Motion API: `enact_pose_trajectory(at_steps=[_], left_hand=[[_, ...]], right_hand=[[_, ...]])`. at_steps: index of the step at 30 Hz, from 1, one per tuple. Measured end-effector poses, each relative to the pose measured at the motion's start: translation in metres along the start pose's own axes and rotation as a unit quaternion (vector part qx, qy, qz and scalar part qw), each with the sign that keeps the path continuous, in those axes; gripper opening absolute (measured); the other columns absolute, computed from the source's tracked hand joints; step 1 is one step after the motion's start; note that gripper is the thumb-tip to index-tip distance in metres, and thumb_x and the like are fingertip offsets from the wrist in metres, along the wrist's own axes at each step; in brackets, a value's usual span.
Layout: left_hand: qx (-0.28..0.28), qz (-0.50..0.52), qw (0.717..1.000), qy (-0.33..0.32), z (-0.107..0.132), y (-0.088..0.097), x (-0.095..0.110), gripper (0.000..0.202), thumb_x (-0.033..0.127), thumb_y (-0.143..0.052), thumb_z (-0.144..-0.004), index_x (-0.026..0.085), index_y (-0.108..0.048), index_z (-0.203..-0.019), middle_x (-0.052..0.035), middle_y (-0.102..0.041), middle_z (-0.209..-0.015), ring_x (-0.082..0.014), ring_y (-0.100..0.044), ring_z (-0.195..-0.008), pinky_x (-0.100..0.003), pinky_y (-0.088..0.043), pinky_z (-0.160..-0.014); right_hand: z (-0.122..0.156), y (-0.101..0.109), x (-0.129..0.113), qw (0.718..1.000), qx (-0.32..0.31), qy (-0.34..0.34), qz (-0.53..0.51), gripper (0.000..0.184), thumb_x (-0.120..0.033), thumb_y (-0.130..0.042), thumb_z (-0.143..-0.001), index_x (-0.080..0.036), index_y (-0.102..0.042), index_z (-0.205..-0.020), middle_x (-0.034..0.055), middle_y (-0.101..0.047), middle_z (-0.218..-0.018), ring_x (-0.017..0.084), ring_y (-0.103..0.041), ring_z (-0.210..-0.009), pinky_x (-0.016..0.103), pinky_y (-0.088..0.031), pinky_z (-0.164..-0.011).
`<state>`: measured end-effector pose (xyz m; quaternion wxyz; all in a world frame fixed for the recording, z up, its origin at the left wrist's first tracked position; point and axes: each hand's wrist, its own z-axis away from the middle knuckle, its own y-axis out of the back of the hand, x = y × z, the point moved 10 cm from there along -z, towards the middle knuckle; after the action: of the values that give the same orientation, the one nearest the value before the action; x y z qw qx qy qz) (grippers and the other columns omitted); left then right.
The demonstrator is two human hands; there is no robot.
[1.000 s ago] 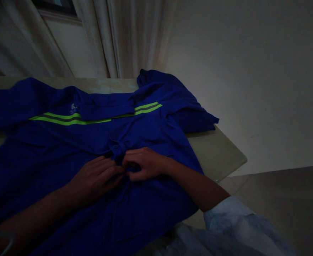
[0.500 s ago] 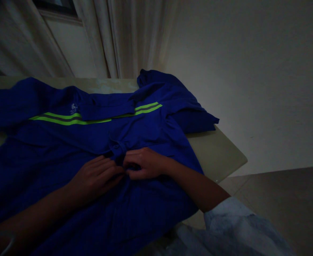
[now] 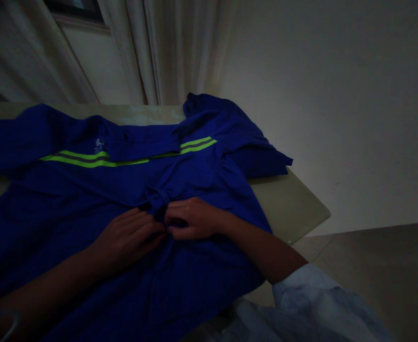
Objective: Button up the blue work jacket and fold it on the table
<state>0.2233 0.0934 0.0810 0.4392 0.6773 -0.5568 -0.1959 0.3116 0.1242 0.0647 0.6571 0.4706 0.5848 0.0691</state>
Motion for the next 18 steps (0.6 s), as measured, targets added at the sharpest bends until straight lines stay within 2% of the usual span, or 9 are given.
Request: enact_pose_trajectory(at_steps=[18], left_hand=[[-0.004, 0.0, 1.0, -0.012, -0.0006, 0.0013, 0.0023, 0.007, 0.015, -0.058, -0.103, 0.018, -0.063, -0.099, 0.0004, -0.061, -0.077, -0.0172, -0.057, -0.07, -0.035, -0.039, -0.068]], right_hand=[[0.0006, 0.0004, -0.0001, 1.0, 0.01, 0.006, 0.014, 0.005, -0.023, -0.059, -0.096, -0.018, -0.061, -0.096, 0.001, -0.059, -0.087, 0.014, -0.056, -0.077, 0.025, -0.042, -0.07]])
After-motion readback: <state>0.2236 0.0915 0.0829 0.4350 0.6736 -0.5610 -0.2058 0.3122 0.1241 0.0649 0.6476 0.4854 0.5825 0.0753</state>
